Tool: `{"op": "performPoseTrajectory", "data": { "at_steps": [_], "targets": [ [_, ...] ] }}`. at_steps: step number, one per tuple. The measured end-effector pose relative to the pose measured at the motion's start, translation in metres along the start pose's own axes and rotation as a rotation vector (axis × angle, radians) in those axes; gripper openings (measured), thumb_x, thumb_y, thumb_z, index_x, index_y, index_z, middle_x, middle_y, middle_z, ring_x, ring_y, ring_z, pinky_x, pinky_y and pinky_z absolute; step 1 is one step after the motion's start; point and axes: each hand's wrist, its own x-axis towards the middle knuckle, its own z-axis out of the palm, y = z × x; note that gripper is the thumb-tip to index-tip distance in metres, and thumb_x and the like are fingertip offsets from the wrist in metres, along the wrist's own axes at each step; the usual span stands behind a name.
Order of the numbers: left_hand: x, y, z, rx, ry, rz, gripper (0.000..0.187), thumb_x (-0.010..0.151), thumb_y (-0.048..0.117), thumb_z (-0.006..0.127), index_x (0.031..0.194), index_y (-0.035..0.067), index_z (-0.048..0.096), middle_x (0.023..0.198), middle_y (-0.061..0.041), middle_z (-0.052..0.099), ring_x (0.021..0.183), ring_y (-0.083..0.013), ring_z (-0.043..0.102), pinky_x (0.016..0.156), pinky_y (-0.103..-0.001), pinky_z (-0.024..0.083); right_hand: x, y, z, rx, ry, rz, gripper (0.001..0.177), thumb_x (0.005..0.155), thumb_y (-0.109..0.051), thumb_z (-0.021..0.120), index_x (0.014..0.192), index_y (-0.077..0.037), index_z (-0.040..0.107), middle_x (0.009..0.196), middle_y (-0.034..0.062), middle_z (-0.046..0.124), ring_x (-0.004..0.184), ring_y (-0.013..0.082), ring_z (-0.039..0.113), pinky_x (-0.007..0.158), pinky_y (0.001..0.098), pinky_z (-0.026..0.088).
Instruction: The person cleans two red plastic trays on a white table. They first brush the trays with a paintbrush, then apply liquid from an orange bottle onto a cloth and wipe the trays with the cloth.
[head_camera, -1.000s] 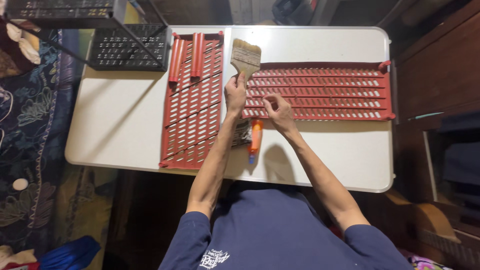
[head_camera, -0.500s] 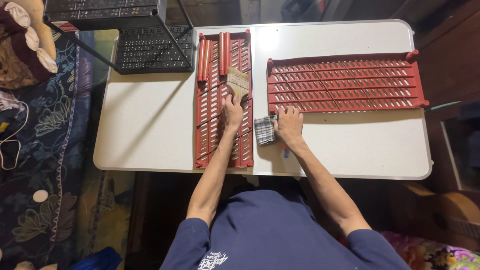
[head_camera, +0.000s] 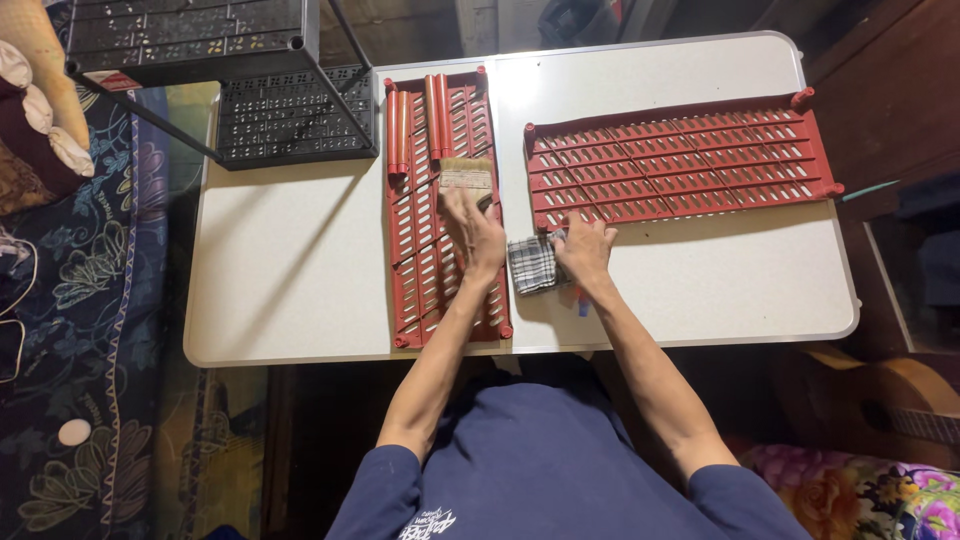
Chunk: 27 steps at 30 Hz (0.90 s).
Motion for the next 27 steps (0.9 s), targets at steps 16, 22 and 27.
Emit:
{"op": "performPoseTrajectory", "data": {
  "at_steps": [16, 22, 27],
  "targets": [
    [0.032, 0.099, 0.034, -1.157, -0.781, -0.445, 0.052, 0.09, 0.027, 0.083, 0.128, -0.002, 0.063, 0.114, -0.009, 0.073, 0.103, -0.0158, 0.071, 0.093, -0.032, 0.059, 0.054, 0.07, -0.111, 1.772, -0.121, 0.277, 0.03, 0.095, -0.005, 0.07, 0.123, -0.003, 0.059, 0.114, 0.0087, 0.07, 0.102, 0.0171, 0.07, 0.087, 0.0328, 0.062],
    [0.032, 0.136, 0.068, -1.187, -0.795, -0.481, 0.033, 0.09, 0.019, 0.08, 0.116, 0.004, 0.066, 0.1, -0.004, 0.074, 0.089, -0.0114, 0.072, 0.075, -0.029, 0.06, 0.07, 0.103, -0.12, 1.858, -0.123, 0.248, 0.035, 0.097, -0.005, 0.071, 0.129, -0.005, 0.057, 0.112, 0.0047, 0.068, 0.103, 0.0164, 0.069, 0.09, 0.033, 0.06],
    [0.032, 0.154, 0.092, -1.257, -0.676, -0.621, 0.023, 0.094, 0.016, 0.077, 0.11, 0.001, 0.072, 0.094, -0.004, 0.076, 0.077, -0.0116, 0.07, 0.063, -0.029, 0.056, 0.076, 0.136, -0.136, 1.716, -0.51, 0.339, 0.035, 0.1, -0.014, 0.067, 0.131, -0.003, 0.058, 0.111, 0.0069, 0.07, 0.096, 0.0163, 0.07, 0.083, 0.0353, 0.06]
  ]
}}
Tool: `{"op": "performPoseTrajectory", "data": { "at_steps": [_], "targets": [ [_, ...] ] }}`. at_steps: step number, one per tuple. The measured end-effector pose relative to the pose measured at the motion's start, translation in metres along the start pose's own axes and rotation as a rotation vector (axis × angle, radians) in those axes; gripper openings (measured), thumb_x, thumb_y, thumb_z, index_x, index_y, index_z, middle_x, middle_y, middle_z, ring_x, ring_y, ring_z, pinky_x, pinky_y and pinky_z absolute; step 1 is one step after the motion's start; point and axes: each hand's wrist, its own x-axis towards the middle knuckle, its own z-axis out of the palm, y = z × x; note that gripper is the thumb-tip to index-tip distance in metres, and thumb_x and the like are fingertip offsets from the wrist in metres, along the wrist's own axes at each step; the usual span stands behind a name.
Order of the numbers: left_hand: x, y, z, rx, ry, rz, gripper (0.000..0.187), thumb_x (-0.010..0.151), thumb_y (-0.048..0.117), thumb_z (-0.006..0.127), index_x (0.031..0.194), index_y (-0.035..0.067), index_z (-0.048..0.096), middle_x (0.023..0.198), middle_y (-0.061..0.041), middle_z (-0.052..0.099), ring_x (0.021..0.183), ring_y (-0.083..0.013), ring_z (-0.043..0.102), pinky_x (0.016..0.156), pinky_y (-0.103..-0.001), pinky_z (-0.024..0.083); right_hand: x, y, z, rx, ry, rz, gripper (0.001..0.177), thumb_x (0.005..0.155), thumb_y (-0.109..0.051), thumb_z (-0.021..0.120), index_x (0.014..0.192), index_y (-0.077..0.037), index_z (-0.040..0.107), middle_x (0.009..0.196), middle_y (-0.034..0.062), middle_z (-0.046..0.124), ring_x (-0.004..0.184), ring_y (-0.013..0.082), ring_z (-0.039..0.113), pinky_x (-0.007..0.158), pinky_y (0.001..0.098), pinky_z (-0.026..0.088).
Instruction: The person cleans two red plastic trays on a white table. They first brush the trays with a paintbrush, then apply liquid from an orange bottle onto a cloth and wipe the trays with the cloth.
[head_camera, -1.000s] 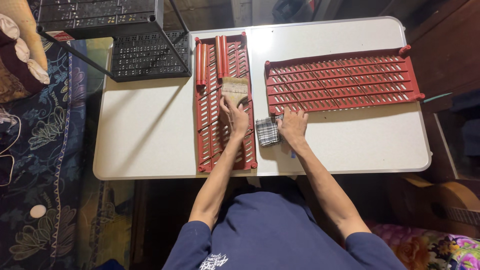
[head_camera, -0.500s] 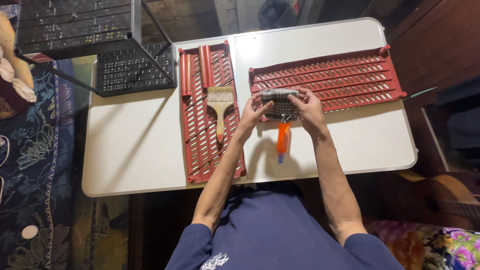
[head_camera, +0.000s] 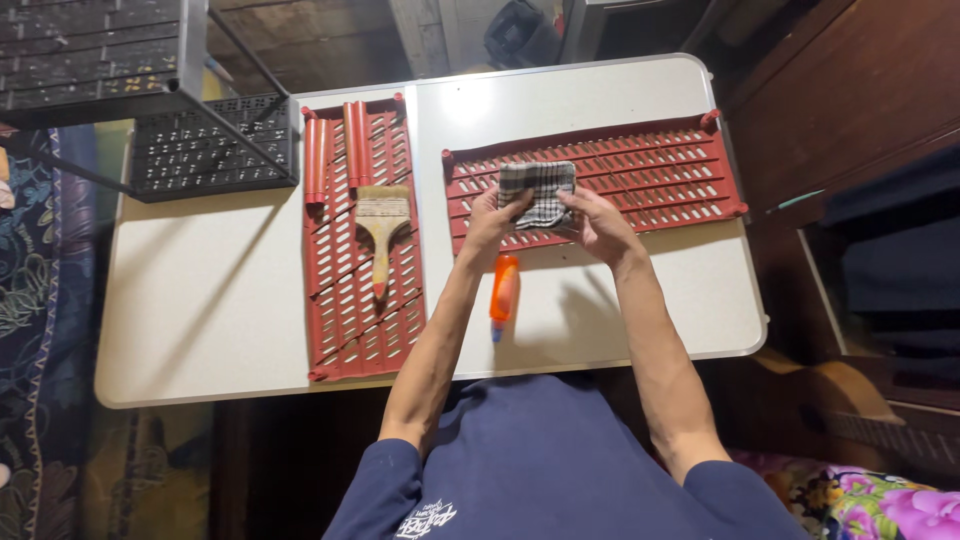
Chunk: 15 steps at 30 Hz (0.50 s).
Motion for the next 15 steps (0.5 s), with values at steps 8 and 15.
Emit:
{"op": "performPoseTrajectory", "data": {
  "at_steps": [8, 15],
  "targets": [
    [0.003, -0.004, 0.019, 0.04, -0.11, 0.008, 0.028, 0.092, 0.012, 0.077, 0.119, 0.005, 0.072, 0.104, -0.005, 0.077, 0.086, -0.0113, 0.072, 0.073, -0.03, 0.061, 0.008, -0.019, -0.062, -0.084, 0.031, -0.036, 0.036, 0.09, 0.005, 0.06, 0.124, -0.007, 0.061, 0.114, 0.0088, 0.07, 0.095, 0.0165, 0.075, 0.075, 0.0408, 0.069],
    [-0.006, 0.01, 0.009, -0.225, -0.297, -0.057, 0.076, 0.087, 0.014, 0.081, 0.153, 0.016, 0.043, 0.124, -0.01, 0.07, 0.102, -0.018, 0.074, 0.085, -0.035, 0.064, 0.031, 0.004, -0.079, 0.267, -0.063, 0.085, 0.045, 0.092, 0.005, 0.052, 0.129, -0.018, 0.062, 0.11, 0.0122, 0.071, 0.082, 0.0186, 0.074, 0.057, 0.0256, 0.061]
  ]
}}
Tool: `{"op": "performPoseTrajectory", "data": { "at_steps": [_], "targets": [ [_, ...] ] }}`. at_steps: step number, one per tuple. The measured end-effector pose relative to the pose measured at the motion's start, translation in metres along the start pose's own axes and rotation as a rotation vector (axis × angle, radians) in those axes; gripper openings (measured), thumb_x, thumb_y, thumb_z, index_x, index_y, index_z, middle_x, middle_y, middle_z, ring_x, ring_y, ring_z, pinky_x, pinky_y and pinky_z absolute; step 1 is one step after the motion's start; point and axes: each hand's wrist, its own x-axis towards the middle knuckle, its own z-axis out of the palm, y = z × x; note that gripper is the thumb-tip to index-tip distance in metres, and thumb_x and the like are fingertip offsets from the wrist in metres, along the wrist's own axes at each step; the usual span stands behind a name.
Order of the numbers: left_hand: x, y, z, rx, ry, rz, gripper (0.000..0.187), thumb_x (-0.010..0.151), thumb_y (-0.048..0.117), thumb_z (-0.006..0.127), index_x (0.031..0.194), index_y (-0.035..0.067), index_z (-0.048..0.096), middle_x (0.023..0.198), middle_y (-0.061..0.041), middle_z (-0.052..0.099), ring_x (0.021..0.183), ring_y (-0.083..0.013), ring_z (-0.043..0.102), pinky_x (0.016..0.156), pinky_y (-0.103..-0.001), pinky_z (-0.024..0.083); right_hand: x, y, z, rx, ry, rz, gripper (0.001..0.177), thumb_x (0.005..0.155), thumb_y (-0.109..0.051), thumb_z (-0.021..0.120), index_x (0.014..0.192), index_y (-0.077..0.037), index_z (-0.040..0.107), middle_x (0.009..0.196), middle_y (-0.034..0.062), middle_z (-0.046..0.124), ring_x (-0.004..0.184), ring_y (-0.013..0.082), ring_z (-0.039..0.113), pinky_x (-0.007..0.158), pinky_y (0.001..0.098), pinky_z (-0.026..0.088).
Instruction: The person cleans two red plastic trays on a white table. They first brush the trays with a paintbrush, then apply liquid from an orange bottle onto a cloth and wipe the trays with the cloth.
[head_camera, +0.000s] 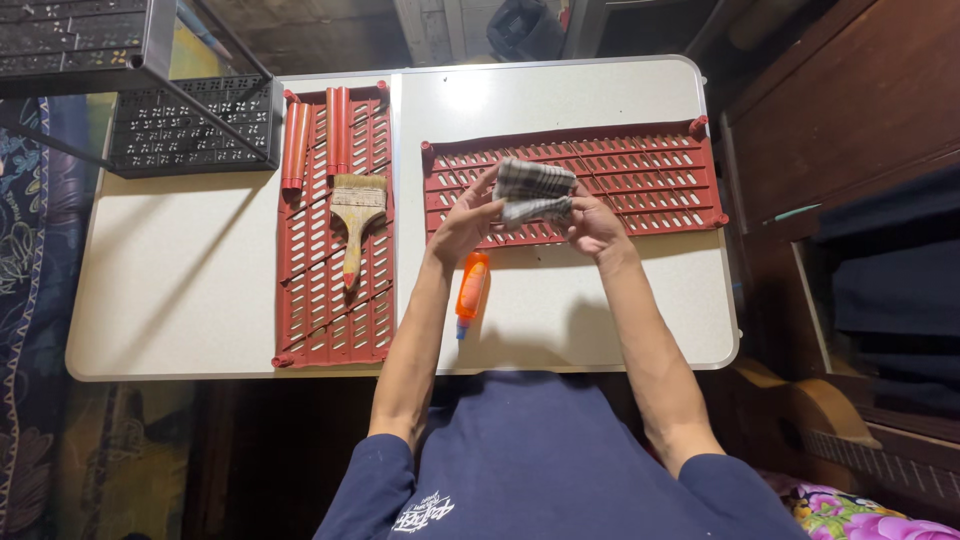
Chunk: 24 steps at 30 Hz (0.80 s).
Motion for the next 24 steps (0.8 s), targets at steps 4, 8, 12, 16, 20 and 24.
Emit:
{"op": "performPoseTrajectory", "data": {
  "at_steps": [4, 8, 12, 16, 20, 24],
  "targets": [
    [0.013, -0.009, 0.006, 0.315, -0.015, 0.202, 0.1, 0.079, 0.008, 0.09, 0.16, 0.008, 0.031, 0.146, -0.007, 0.057, 0.127, -0.0156, 0.062, 0.108, -0.037, 0.054, 0.01, 0.009, 0.01, 0.255, -0.021, 0.164, 0.04, 0.099, -0.001, 0.049, 0.13, -0.024, 0.059, 0.109, 0.0126, 0.07, 0.083, 0.0172, 0.075, 0.04, 0.0097, 0.047],
    [0.043, -0.04, 0.021, 0.149, 0.248, 0.354, 0.083, 0.079, 0.015, 0.091, 0.147, 0.003, 0.045, 0.135, -0.01, 0.066, 0.116, -0.0169, 0.067, 0.103, -0.037, 0.055, 0.014, 0.025, 0.024, 0.198, -0.066, 0.233, 0.042, 0.097, -0.001, 0.05, 0.131, -0.022, 0.061, 0.106, 0.0116, 0.071, 0.084, 0.0127, 0.074, 0.043, 0.0073, 0.046],
    [0.052, -0.046, 0.016, 0.112, 0.648, 0.346, 0.054, 0.079, 0.028, 0.091, 0.118, 0.0, 0.065, 0.109, -0.013, 0.078, 0.093, -0.0184, 0.075, 0.086, -0.036, 0.064, 0.009, 0.045, 0.034, -0.258, -0.061, 0.004, 0.031, 0.1, -0.003, 0.057, 0.128, -0.013, 0.065, 0.107, 0.0026, 0.073, 0.079, 0.0095, 0.07, 0.048, 0.0162, 0.049],
    [0.054, -0.032, -0.001, 0.012, 0.835, 0.415, 0.043, 0.078, 0.03, 0.087, 0.107, 0.006, 0.067, 0.091, -0.012, 0.077, 0.076, -0.0191, 0.074, 0.068, -0.034, 0.064, -0.012, 0.078, 0.039, -1.23, -0.108, -0.448, 0.026, 0.09, -0.003, 0.062, 0.114, -0.012, 0.068, 0.104, 0.0065, 0.072, 0.091, 0.0216, 0.07, 0.078, 0.0369, 0.059],
    [0.056, -0.027, -0.012, -0.032, 1.0, 0.438, 0.039, 0.082, 0.026, 0.088, 0.105, 0.003, 0.066, 0.089, -0.011, 0.075, 0.077, -0.0189, 0.073, 0.067, -0.033, 0.064, -0.04, 0.12, 0.043, -1.934, -0.542, -0.712, 0.04, 0.072, -0.006, 0.066, 0.112, -0.007, 0.067, 0.126, 0.0201, 0.058, 0.118, 0.0414, 0.053, 0.102, 0.0549, 0.042],
    [0.056, -0.022, -0.01, -0.088, 1.06, 0.401, 0.039, 0.078, 0.023, 0.087, 0.103, 0.002, 0.066, 0.083, -0.015, 0.075, 0.071, -0.0234, 0.073, 0.06, -0.037, 0.064, -0.049, 0.14, 0.053, -2.145, -0.638, -0.953, 0.039, 0.082, -0.01, 0.063, 0.12, -0.009, 0.069, 0.131, 0.0165, 0.059, 0.129, 0.0373, 0.048, 0.106, 0.0563, 0.038]
  ]
}}
